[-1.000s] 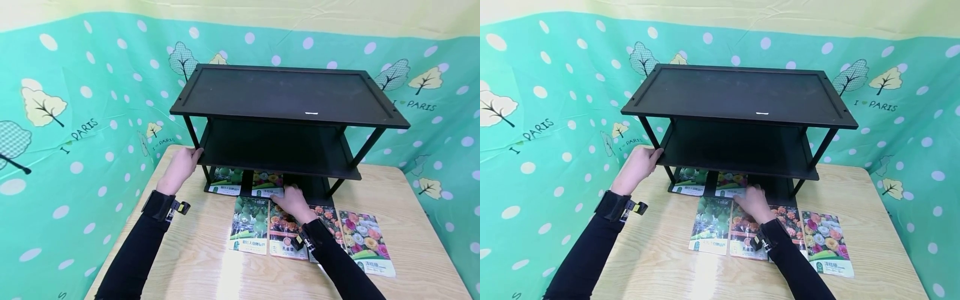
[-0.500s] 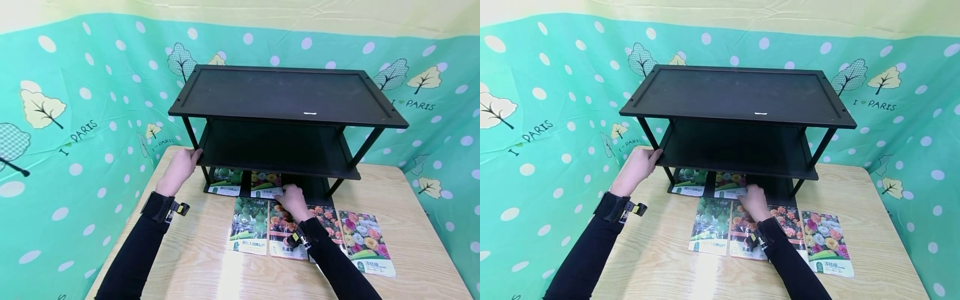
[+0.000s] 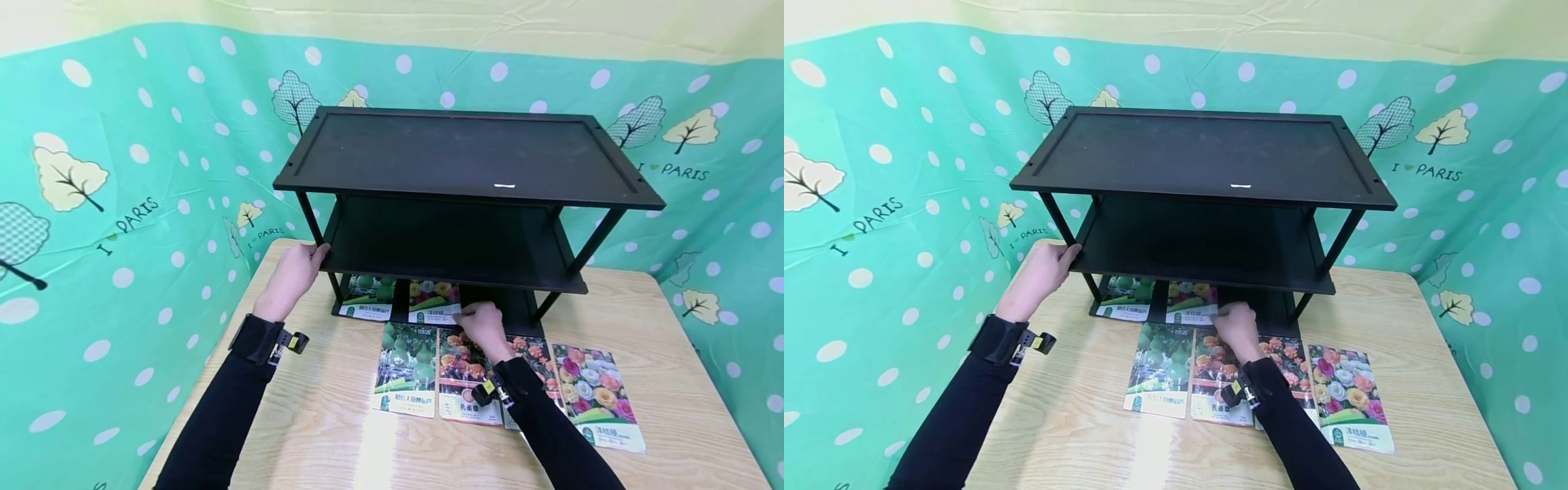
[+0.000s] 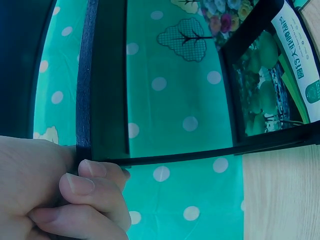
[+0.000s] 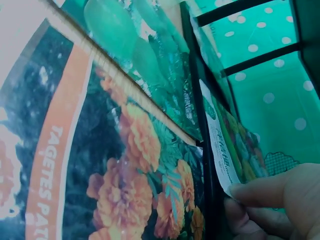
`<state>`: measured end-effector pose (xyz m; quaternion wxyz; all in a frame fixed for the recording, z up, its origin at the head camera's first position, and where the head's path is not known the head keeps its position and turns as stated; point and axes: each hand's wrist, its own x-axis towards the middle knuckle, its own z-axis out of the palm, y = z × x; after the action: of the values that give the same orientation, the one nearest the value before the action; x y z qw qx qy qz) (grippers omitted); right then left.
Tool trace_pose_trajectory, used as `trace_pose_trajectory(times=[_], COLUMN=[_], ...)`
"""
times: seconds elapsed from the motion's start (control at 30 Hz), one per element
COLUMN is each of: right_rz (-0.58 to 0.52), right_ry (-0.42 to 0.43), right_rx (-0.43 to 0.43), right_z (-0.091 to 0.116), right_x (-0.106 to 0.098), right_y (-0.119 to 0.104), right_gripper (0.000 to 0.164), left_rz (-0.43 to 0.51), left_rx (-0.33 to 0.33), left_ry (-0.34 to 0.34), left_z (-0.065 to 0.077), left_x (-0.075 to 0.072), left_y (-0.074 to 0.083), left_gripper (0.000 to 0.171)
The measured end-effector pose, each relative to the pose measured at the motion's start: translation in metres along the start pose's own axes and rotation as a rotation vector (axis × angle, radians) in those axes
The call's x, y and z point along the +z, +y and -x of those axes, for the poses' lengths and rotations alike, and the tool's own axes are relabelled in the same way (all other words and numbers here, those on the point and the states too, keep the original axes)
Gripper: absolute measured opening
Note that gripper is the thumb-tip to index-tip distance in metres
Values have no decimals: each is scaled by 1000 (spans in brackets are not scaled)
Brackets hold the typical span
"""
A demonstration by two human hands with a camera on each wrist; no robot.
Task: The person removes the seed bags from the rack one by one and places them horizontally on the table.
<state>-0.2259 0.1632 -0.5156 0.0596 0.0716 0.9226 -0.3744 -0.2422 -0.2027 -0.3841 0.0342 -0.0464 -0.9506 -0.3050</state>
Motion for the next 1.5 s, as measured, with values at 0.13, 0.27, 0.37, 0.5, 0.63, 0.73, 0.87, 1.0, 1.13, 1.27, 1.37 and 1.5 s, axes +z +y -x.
trace_pose_trajectory(times=[0.13,0.27,0.37,0.5,0.63,0.73,0.87,1.0,1.13,1.27,1.37,1.5], right_rz=[-59,-127,-185,-252,-322,-362,-436,-510,-525,-532,-548,-560], right_ry=[11,27,11,-16,-59,-112,-194,-276,-355,-406,-437,-501], right_rx=[-1,-11,-2,5,7,18,53,76,68,74,75,47], right_z=[1,5,9,15,22,29,40,53,67,79,87,97], right_x=[-3,-7,-11,-15,-18,-16,-7,5,16,24,29,37], right_y=[-1,-6,-11,-18,-27,-34,-40,-43,-45,-48,-50,-52], right_gripper=[23,20,21,21,22,23,23,19,15,16,17,17], left_rz=[4,12,10,7,6,12,14,19,39,52,54,55], left_rx=[-6,-8,-2,2,10,12,7,5,12,1,-2,10], left_ry=[-3,-4,-4,-7,-8,-5,-2,4,5,0,-1,-2], left_z=[0,0,0,-1,-1,-1,-1,-1,-2,-2,-2,0], left_x=[0,0,0,1,0,0,0,1,1,2,2,0], left_y=[0,0,0,-1,-3,-3,-2,-1,-1,-2,-2,-3], left_gripper=[48,48,48,47,47,46,48,49,46,44,43,45])
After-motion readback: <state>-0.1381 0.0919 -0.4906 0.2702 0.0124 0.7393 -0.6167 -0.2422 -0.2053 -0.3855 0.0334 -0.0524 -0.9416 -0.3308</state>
